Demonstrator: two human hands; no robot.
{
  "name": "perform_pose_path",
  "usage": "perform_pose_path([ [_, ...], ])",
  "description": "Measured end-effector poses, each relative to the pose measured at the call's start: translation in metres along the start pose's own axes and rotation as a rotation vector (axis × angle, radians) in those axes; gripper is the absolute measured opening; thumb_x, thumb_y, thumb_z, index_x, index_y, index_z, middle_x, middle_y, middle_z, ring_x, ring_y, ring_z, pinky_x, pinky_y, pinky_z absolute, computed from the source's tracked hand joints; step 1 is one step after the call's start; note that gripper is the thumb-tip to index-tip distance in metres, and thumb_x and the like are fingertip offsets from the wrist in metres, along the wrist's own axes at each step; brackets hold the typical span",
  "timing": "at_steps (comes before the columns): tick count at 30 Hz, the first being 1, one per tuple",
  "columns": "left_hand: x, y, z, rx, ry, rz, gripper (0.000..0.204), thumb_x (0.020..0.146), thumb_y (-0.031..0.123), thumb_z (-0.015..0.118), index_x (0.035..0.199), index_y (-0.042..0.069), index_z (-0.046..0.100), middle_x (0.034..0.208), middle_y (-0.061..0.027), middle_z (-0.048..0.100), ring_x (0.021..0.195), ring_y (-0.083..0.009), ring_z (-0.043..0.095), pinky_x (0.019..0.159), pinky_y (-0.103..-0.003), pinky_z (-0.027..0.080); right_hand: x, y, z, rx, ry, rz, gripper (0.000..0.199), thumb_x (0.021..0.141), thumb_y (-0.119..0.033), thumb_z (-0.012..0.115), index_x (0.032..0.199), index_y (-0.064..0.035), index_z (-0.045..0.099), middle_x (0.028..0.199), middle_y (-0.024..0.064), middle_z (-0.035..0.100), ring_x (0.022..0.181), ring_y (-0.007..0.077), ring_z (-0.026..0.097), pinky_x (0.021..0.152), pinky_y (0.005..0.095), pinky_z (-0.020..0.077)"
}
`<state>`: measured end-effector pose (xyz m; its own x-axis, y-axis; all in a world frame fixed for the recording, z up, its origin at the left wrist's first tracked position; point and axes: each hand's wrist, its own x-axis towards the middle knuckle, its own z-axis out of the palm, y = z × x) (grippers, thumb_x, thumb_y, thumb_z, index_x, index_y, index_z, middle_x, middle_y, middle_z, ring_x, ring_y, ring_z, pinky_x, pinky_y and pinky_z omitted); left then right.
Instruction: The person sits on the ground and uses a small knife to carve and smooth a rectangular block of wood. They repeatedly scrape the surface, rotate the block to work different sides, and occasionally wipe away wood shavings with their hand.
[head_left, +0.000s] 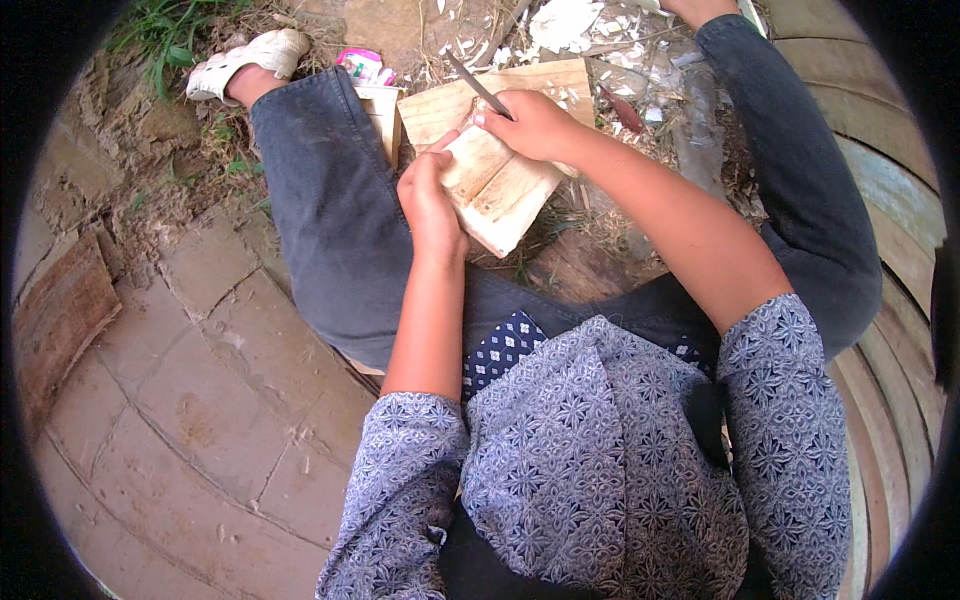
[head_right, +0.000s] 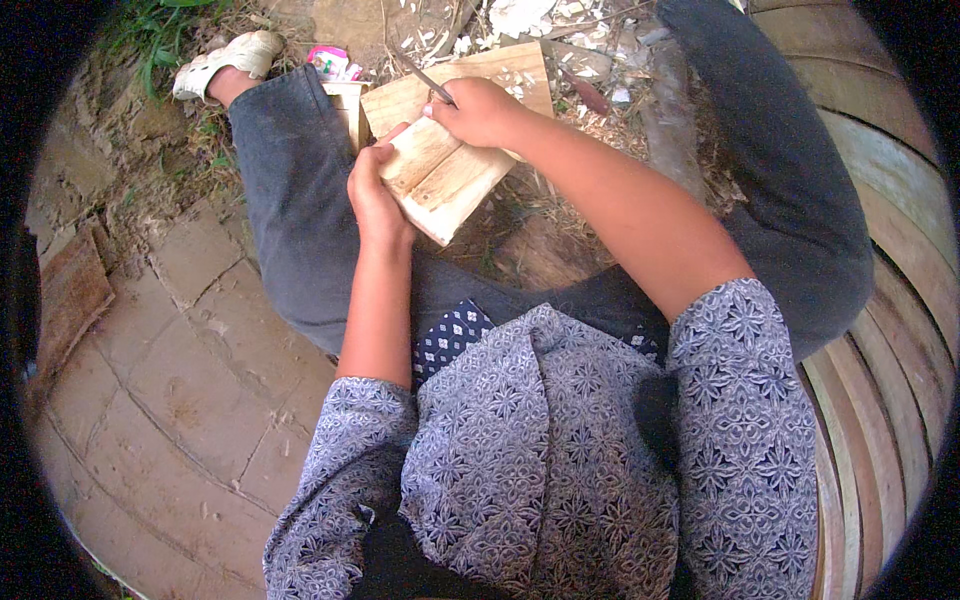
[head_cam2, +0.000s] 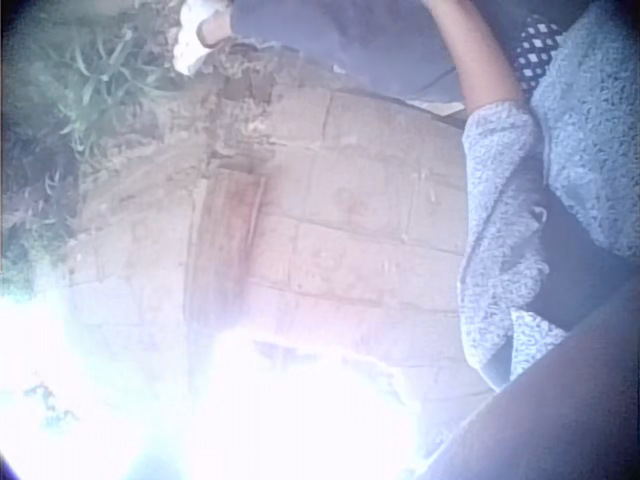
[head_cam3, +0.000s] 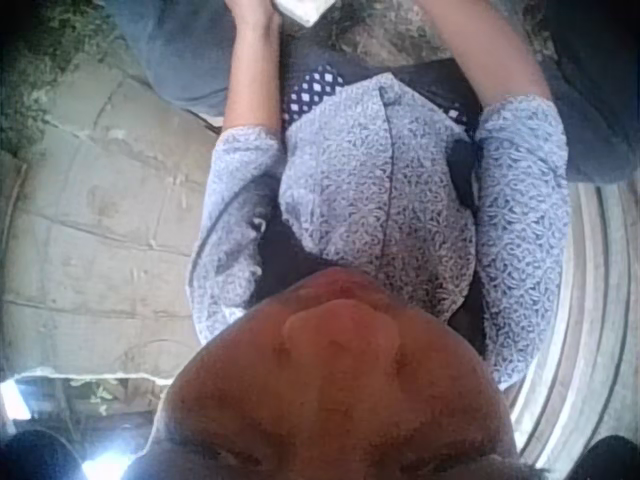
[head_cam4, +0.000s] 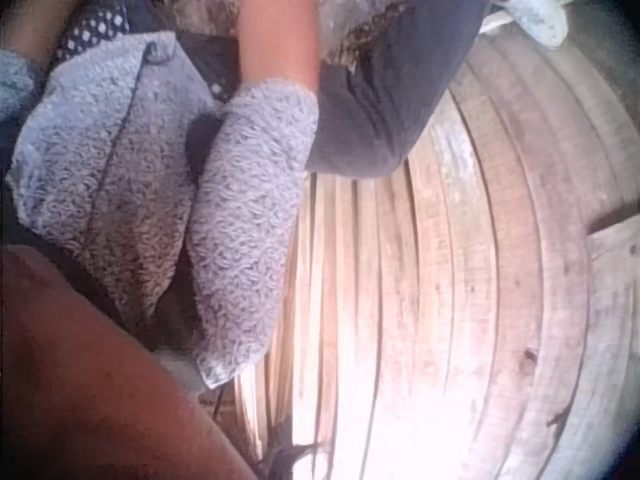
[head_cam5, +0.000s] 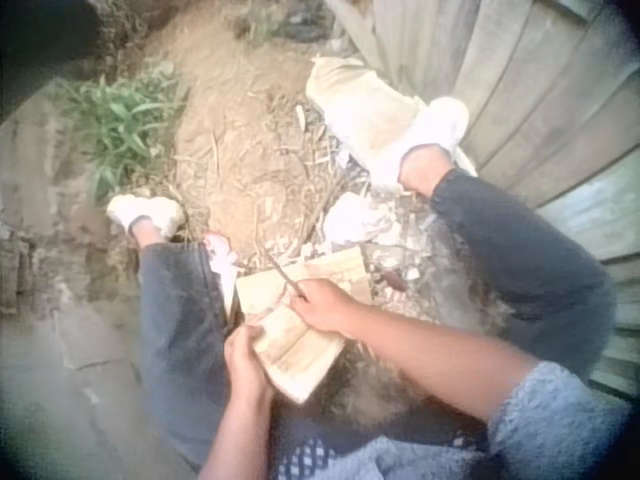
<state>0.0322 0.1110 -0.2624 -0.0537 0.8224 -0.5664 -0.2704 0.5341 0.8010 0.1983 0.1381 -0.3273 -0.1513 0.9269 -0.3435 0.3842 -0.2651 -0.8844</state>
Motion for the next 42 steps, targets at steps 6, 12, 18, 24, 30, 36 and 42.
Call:
perform_pose_path([
  [6, -0.013, 0.019, 0.000, -0.044, -0.211, -0.031, 0.048, 0.082, 0.015, 0.051, 0.116, -0.016, 0.064, 0.111, -0.0230, 0.068, 0.100, -0.0263, 0.066, 0.093, -0.034, 0.051, -0.036, -0.024, -0.026, 0.009, 0.054, -0.007, 0.033, 0.098, -0.031, 0.060, 0.091, 0.0006, 0.064, 0.072, 0.0074, 0.063, 0.066, 0.0176, 0.058, 0.063, 0.0361, 0.0455],
  [12, -0.032, 0.033, 0.015, -0.153, -0.229, -0.165, 0.069, 0.081, 0.029, 0.046, 0.135, -0.014, 0.048, 0.129, -0.0295, 0.059, 0.116, -0.0388, 0.061, 0.102, -0.045, 0.050, -0.062, -0.033, -0.055, 0.604, 0.233, 0.184, 0.031, 0.101, -0.032, 0.058, 0.089, -0.0029, 0.057, 0.065, 0.0001, 0.054, 0.055, 0.0094, 0.049, 0.052, 0.0268, 0.0416],
  [18, -0.041, 0.043, 0.014, -0.148, -0.379, -0.061, 0.066, 0.080, 0.027, 0.047, 0.131, -0.015, 0.054, 0.126, -0.0291, 0.062, 0.114, -0.0358, 0.063, 0.099, -0.042, 0.051, -0.088, -0.044, -0.067, 0.443, 0.104, 0.142, 0.030, 0.097, -0.033, 0.066, 0.095, -0.0036, 0.064, 0.065, -0.0001, 0.057, 0.052, 0.0073, 0.052, 0.049, 0.0254, 0.0439],
  [24, -0.060, 0.054, 0.021, 0.069, -0.459, 0.097, 0.053, 0.080, 0.015, 0.049, 0.122, -0.015, 0.062, 0.118, -0.0233, 0.067, 0.107, -0.0272, 0.066, 0.097, -0.034, 0.050, -0.099, -0.054, -0.059, 0.223, 0.189, 0.007, 0.028, 0.093, -0.032, 0.073, 0.101, -0.0055, 0.067, 0.068, -0.0036, 0.058, 0.053, 0.0049, 0.051, 0.048, 0.0236, 0.0416],
  [30, -0.073, 0.060, 0.027, 0.193, -0.434, 0.211, 0.047, 0.079, 0.007, 0.050, 0.119, -0.011, 0.067, 0.119, -0.0197, 0.068, 0.106, -0.0214, 0.064, 0.097, -0.031, 0.047, -0.100, -0.052, -0.051, 0.116, 0.311, -0.238, 0.024, 0.096, -0.028, 0.069, 0.099, -0.0045, 0.067, 0.072, -0.0028, 0.059, 0.055, 0.0047, 0.050, 0.049, 0.0244, 0.0424],
  [36, -0.075, 0.061, 0.024, 0.150, -0.446, 0.265, 0.049, 0.079, 0.009, 0.050, 0.121, -0.012, 0.065, 0.121, -0.0229, 0.066, 0.109, -0.0241, 0.064, 0.100, -0.032, 0.047, -0.106, -0.066, -0.051, 0.287, 0.311, -0.034, 0.023, 0.100, -0.025, 0.062, 0.101, -0.0027, 0.063, 0.074, -0.0003, 0.060, 0.060, 0.0063, 0.055, 0.052, 0.0235, 0.0451],
  [42, -0.070, 0.058, 0.011, -0.016, -0.432, 0.068, 0.067, 0.078, 0.025, 0.047, 0.129, -0.017, 0.054, 0.130, -0.0278, 0.061, 0.117, -0.0348, 0.062, 0.105, -0.040, 0.047, -0.109, -0.054, -0.061, 0.727, 0.460, 0.139, 0.024, 0.100, -0.025, 0.060, 0.110, -0.0027, 0.061, 0.086, 0.0038, 0.063, 0.066, 0.0099, 0.060, 0.054, 0.0243, 0.0477],
])
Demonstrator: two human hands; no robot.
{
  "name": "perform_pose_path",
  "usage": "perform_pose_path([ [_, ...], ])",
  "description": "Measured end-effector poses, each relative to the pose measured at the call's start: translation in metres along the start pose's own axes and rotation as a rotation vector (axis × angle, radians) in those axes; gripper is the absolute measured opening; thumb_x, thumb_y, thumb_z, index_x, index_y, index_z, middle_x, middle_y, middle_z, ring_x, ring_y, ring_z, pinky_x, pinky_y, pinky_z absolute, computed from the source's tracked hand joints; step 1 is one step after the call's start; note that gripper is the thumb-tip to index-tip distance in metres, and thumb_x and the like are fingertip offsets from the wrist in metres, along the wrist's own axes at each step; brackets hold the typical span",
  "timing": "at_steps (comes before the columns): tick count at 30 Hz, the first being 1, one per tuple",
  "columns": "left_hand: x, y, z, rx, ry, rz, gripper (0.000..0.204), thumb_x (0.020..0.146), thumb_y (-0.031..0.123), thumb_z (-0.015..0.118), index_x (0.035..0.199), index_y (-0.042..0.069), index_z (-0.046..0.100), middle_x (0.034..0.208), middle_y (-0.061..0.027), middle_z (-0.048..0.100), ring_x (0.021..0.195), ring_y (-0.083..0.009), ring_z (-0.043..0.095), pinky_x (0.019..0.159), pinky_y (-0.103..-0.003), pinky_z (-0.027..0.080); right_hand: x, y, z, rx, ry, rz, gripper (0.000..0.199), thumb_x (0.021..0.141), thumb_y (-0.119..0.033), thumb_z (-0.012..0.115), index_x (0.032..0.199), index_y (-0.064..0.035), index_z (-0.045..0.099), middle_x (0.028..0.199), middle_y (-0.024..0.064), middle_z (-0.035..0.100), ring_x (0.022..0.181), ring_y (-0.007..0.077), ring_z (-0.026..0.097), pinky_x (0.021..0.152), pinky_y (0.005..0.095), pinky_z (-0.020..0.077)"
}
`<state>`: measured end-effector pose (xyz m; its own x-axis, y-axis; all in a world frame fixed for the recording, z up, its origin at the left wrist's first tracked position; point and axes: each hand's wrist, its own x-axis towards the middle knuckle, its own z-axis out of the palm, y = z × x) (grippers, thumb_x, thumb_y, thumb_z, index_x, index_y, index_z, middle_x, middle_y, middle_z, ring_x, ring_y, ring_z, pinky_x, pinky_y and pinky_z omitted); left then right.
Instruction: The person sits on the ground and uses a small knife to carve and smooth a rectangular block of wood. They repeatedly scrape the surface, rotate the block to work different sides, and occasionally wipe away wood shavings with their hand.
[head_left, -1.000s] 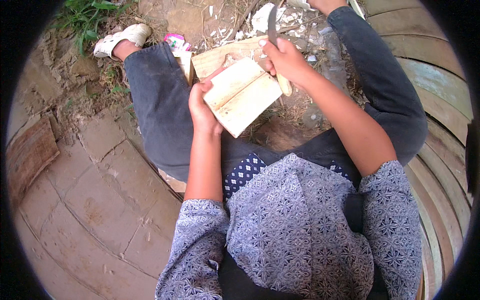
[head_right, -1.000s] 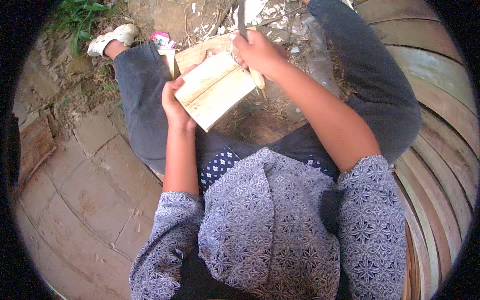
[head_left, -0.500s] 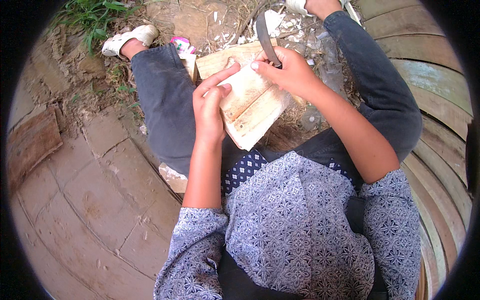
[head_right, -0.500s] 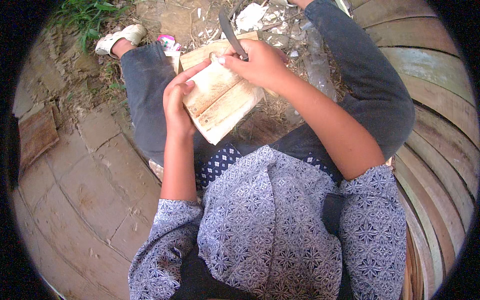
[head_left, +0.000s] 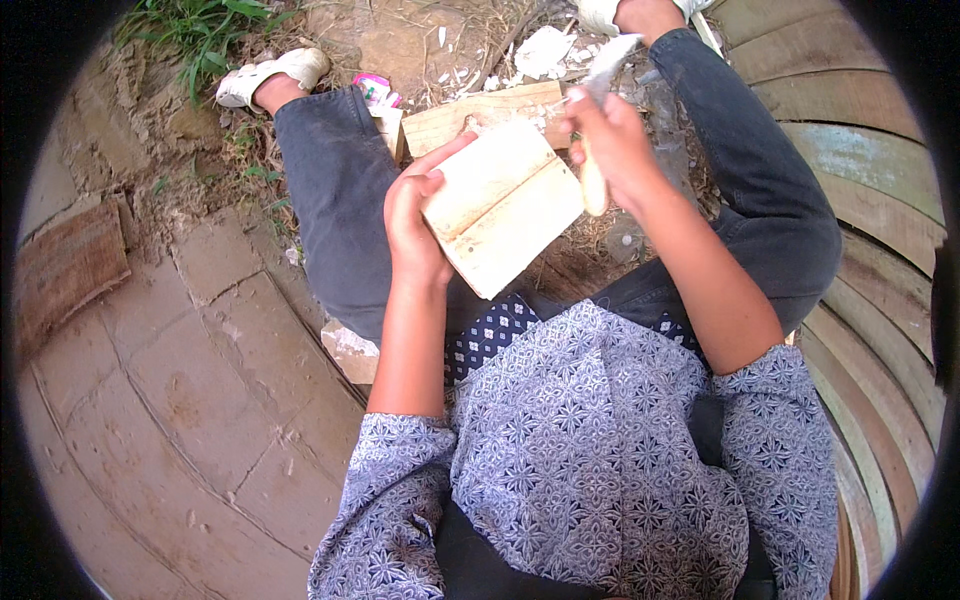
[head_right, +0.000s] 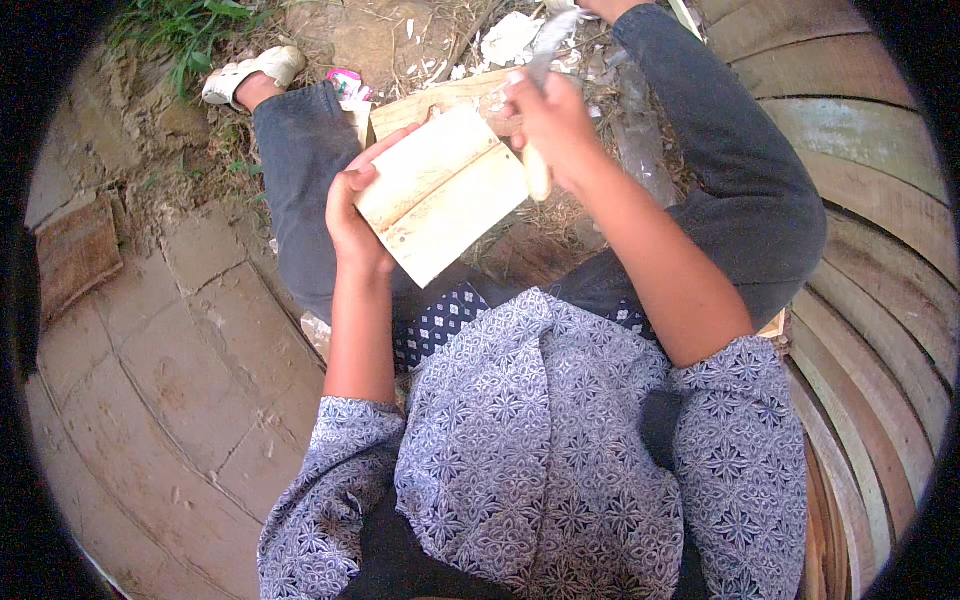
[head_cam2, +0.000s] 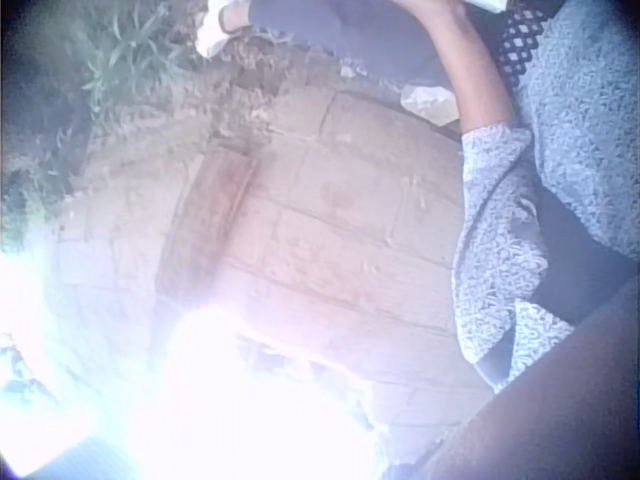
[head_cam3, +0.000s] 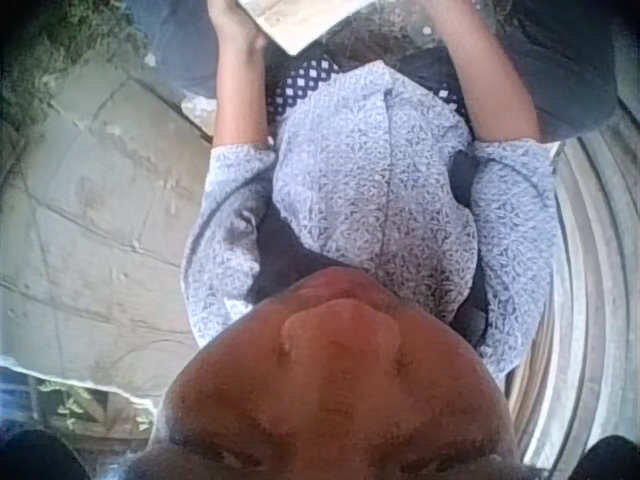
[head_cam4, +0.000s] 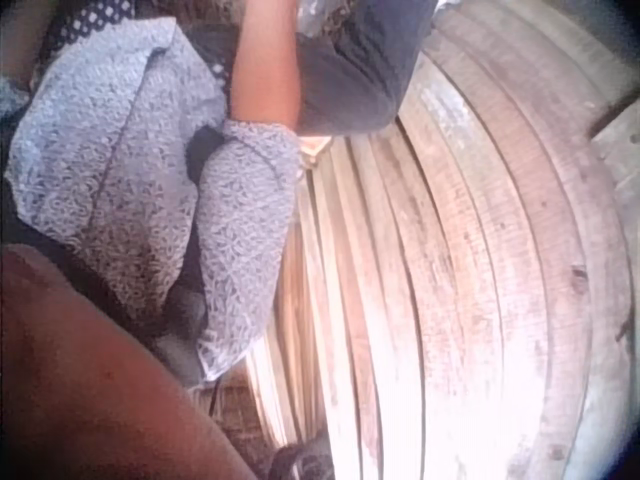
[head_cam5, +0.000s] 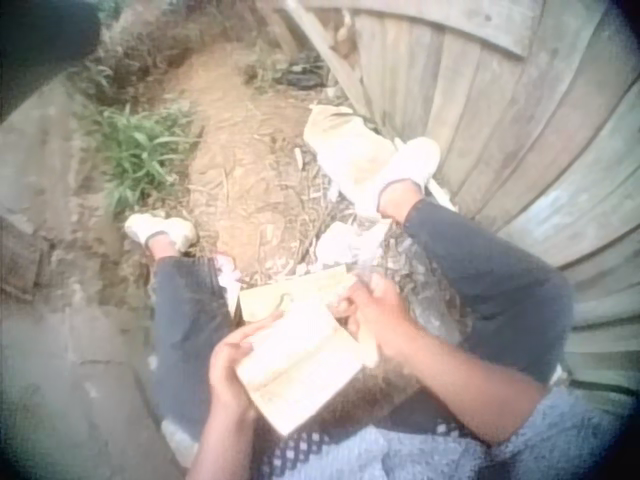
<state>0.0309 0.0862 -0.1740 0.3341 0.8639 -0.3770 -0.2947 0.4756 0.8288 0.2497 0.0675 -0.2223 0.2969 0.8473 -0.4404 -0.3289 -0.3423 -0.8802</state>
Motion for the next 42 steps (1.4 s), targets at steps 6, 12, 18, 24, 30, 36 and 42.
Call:
perform_pose_path([
  [6, -0.006, -0.008, -0.013, 0.167, 0.073, 0.084, 0.063, 0.077, 0.022, 0.048, 0.128, -0.016, 0.056, 0.129, -0.0261, 0.062, 0.115, -0.0328, 0.063, 0.103, -0.038, 0.048, -0.019, -0.002, -0.005, -0.415, -0.058, -0.167, 0.042, 0.086, -0.029, 0.079, 0.118, -0.0044, 0.067, 0.091, 0.0050, 0.068, 0.074, 0.0084, 0.060, 0.064, 0.0266, 0.0508],
  [12, -0.010, -0.007, 0.016, 0.338, 0.037, 0.194, 0.046, 0.078, 0.003, 0.053, 0.121, -0.009, 0.067, 0.131, -0.0230, 0.063, 0.125, -0.0269, 0.057, 0.109, -0.034, 0.039, -0.023, 0.010, 0.014, -0.336, -0.203, -0.188, 0.030, 0.090, -0.031, 0.076, 0.101, -0.0042, 0.068, 0.077, -0.0017, 0.060, 0.059, 0.0051, 0.054, 0.046, 0.0232, 0.0452],
  [18, -0.014, -0.004, 0.019, 0.399, 0.011, 0.184, 0.044, 0.078, 0.001, 0.054, 0.119, -0.008, 0.068, 0.136, -0.0247, 0.060, 0.131, -0.0287, 0.054, 0.112, -0.035, 0.036, -0.021, 0.009, 0.010, -0.341, -0.256, -0.092, 0.029, 0.095, -0.031, 0.068, 0.094, -0.0020, 0.069, 0.073, 0.0030, 0.065, 0.058, 0.0113, 0.060, 0.052, 0.0274, 0.0474],
  [24, -0.014, -0.006, 0.022, 0.434, 0.011, 0.177, 0.045, 0.077, 0.002, 0.056, 0.119, -0.009, 0.068, 0.136, -0.0254, 0.059, 0.131, -0.0291, 0.054, 0.112, -0.035, 0.037, -0.017, 0.028, 0.009, -0.356, -0.257, -0.201, 0.031, 0.101, -0.032, 0.060, 0.110, -0.0033, 0.062, 0.074, -0.0027, 0.059, 0.054, 0.0052, 0.052, 0.044, 0.0237, 0.0436],
  [30, -0.013, -0.008, 0.022, 0.433, 0.001, 0.185, 0.046, 0.076, 0.002, 0.056, 0.119, -0.009, 0.067, 0.135, -0.0249, 0.060, 0.130, -0.0289, 0.055, 0.112, -0.035, 0.036, -0.019, 0.028, 0.007, -0.298, -0.267, -0.112, 0.027, 0.102, -0.030, 0.059, 0.106, -0.0029, 0.060, 0.071, -0.0017, 0.056, 0.051, 0.0057, 0.050, 0.043, 0.0241, 0.0409],
  [36, -0.010, -0.010, 0.008, 0.233, 0.016, 0.075, 0.054, 0.076, 0.010, 0.049, 0.122, -0.014, 0.064, 0.127, -0.0231, 0.065, 0.118, -0.0265, 0.061, 0.106, -0.033, 0.042, -0.012, 0.034, 0.001, -0.084, -0.244, -0.017, 0.027, 0.102, -0.028, 0.057, 0.102, -0.0010, 0.060, 0.070, 0.0018, 0.057, 0.049, 0.0087, 0.052, 0.046, 0.0255, 0.0440],
  [42, -0.007, -0.015, -0.004, -0.093, 0.001, -0.032, 0.066, 0.076, 0.022, 0.050, 0.131, -0.016, 0.055, 0.134, -0.0277, 0.059, 0.120, -0.0348, 0.060, 0.106, -0.040, 0.046, -0.016, 0.015, -0.001, 0.155, -0.163, 0.103, 0.025, 0.104, -0.028, 0.054, 0.098, -0.0035, 0.055, 0.076, 0.0061, 0.061, 0.052, 0.0088, 0.049, 0.048, 0.0233, 0.0430],
])
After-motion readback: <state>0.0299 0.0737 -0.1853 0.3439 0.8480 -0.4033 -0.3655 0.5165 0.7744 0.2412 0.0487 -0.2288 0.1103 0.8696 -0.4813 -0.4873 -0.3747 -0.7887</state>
